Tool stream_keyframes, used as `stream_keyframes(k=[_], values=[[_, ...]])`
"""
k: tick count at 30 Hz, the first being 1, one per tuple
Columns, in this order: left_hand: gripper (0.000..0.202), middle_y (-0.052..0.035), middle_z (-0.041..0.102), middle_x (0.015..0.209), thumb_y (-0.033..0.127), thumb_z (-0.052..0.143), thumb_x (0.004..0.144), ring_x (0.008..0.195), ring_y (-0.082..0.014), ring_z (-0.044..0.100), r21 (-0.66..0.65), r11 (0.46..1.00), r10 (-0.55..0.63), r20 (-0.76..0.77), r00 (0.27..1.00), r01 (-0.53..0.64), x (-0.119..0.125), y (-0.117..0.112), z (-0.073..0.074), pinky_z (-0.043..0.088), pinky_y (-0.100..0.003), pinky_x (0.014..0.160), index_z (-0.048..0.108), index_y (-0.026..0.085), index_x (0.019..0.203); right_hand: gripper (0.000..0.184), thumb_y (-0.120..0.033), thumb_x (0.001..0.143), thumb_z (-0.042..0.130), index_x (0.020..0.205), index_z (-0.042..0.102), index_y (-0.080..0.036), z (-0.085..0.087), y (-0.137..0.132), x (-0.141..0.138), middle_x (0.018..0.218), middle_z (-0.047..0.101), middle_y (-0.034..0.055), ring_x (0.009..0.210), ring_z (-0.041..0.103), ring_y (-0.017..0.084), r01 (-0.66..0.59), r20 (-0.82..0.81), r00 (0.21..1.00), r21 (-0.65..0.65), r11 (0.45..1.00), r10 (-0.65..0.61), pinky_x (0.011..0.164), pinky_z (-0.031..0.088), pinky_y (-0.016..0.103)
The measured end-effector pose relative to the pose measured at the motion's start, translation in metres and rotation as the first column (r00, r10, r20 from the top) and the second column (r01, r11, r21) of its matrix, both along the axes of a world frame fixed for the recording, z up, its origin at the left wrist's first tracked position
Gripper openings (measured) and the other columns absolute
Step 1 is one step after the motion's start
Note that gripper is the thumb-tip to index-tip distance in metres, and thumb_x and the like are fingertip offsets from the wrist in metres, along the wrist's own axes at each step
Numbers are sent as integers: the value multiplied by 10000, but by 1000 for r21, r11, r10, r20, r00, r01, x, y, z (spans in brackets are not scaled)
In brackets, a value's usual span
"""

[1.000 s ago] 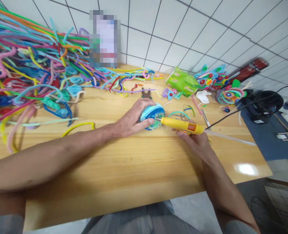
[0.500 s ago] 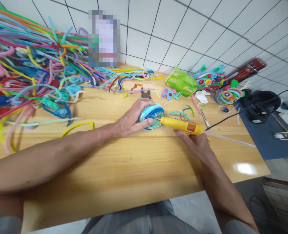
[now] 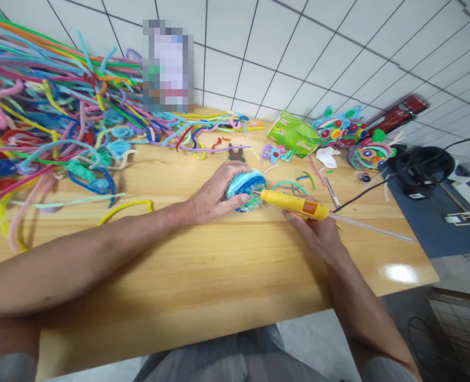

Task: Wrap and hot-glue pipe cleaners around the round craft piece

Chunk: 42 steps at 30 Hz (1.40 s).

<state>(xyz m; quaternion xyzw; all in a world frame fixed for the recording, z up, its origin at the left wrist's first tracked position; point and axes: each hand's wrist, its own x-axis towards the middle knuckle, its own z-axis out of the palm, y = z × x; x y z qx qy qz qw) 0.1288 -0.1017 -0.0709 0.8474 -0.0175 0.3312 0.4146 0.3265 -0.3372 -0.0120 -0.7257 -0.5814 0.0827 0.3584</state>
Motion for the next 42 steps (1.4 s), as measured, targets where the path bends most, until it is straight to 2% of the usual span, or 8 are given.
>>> stream_keyframes(k=[5,13,27,35,42], values=[[536,-167,580,1504,552,603,1083,1481,-335,534,4,1000,-10,16,1000,10,0,0,0,452,-558,1277,500,254,1517,223,-498,1022,695,947,707,-288,3,0,0,877,726,40,805,686,253,-17,9,1000,22,1000,16,751,588,402],[538,-166,575,1507,557,595,1085,1482,-332,533,1,1000,-6,8,1000,6,0,0,-1,463,-555,1269,493,258,1521,226,-506,1019,710,966,719,-287,-6,-4,2,910,748,37,861,710,256,-11,7,1000,2,1000,11,802,613,402],[526,-174,572,1502,486,623,1084,1478,-333,538,25,1000,-12,35,999,11,1,1,-3,470,-553,1264,480,242,1528,197,-457,1033,689,972,693,-269,-1,-2,-1,902,728,40,807,690,244,-15,82,997,33,999,12,736,574,389],[535,-174,572,1509,530,596,1093,1480,-321,537,30,1000,-9,16,1000,8,0,1,-1,476,-548,1261,476,247,1531,187,-452,1042,681,991,703,-274,-6,-4,-2,919,739,45,835,709,255,-25,48,999,20,999,24,771,595,404],[529,-176,574,1510,507,621,1087,1483,-329,539,31,999,-9,29,1000,8,0,1,-1,467,-546,1269,490,239,1523,194,-448,1019,709,965,711,-262,-1,-3,-2,901,739,46,809,702,252,12,56,998,31,999,-14,748,586,392]])
